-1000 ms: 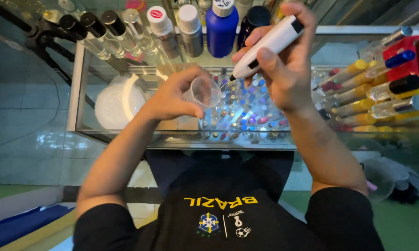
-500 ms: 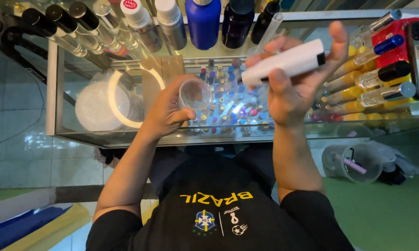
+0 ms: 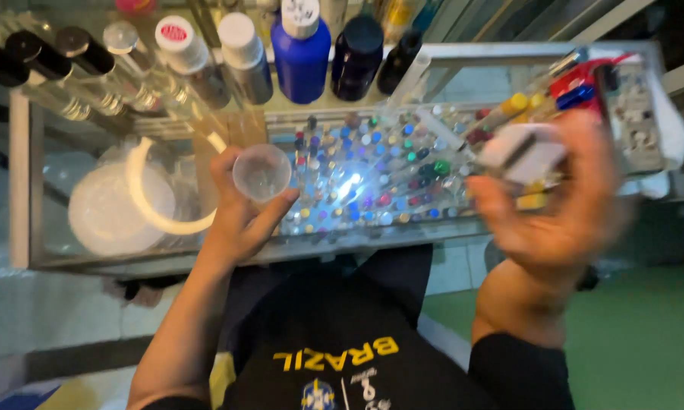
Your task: The person uses a white handheld device to dispense a clear liquid into a small plastic cup. They then pick up a small bottle and pour its contents into the cup, followed by pouring more liquid from the cup into the bottle.
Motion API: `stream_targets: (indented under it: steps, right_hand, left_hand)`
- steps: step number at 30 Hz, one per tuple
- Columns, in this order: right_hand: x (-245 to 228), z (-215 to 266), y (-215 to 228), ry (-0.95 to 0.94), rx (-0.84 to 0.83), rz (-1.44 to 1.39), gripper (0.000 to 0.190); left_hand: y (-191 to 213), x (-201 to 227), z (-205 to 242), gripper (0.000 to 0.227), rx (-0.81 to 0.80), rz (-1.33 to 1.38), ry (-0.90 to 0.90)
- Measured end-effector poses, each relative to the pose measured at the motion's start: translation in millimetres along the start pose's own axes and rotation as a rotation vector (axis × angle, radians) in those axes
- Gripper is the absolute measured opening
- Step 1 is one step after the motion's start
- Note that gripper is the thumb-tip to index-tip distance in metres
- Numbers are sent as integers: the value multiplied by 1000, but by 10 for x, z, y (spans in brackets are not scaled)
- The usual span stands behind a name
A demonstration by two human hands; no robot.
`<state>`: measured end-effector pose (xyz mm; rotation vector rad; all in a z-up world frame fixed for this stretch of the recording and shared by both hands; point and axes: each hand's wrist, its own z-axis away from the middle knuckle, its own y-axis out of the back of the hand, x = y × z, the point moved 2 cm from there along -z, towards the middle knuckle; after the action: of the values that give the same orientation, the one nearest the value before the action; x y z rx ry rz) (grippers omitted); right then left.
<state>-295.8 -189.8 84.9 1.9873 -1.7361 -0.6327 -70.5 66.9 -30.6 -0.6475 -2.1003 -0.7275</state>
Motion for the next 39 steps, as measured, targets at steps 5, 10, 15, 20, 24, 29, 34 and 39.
stream_targets:
  steps: [5,10,15,20,24,29,34,39]
  right_hand:
    - [-3,219,-463,-238,-180,-21,51]
    - [113,466,-830,-279,-150,-31,35]
    - [192,694,-1034,-378,-148,8,35]
    - [159,724,-1094,-391,-131,3,34]
    - [151,712,-1082,-407,-127,22,36]
    - [199,763,-1099,-427,-123,28,39]
    - [172,786,-1100,-430,-110,10,37]
    - [215,839,-1094,-357,-90,51,40]
  left_hand:
    - [55,-152,175,71,58,-125,91]
    - [52,-176,164,81,129,-176,74]
    - [86,-123,148,81,129,-144,72]
    - [114,-173,214,78,128,-168,67]
    - [104,-179,252,78,142,-189,90]
    - [97,-178,247,75,141,-172,85]
    - [120,-150,253,75,158,-193,94]
    - [82,-129,238,71,169,-247,97]
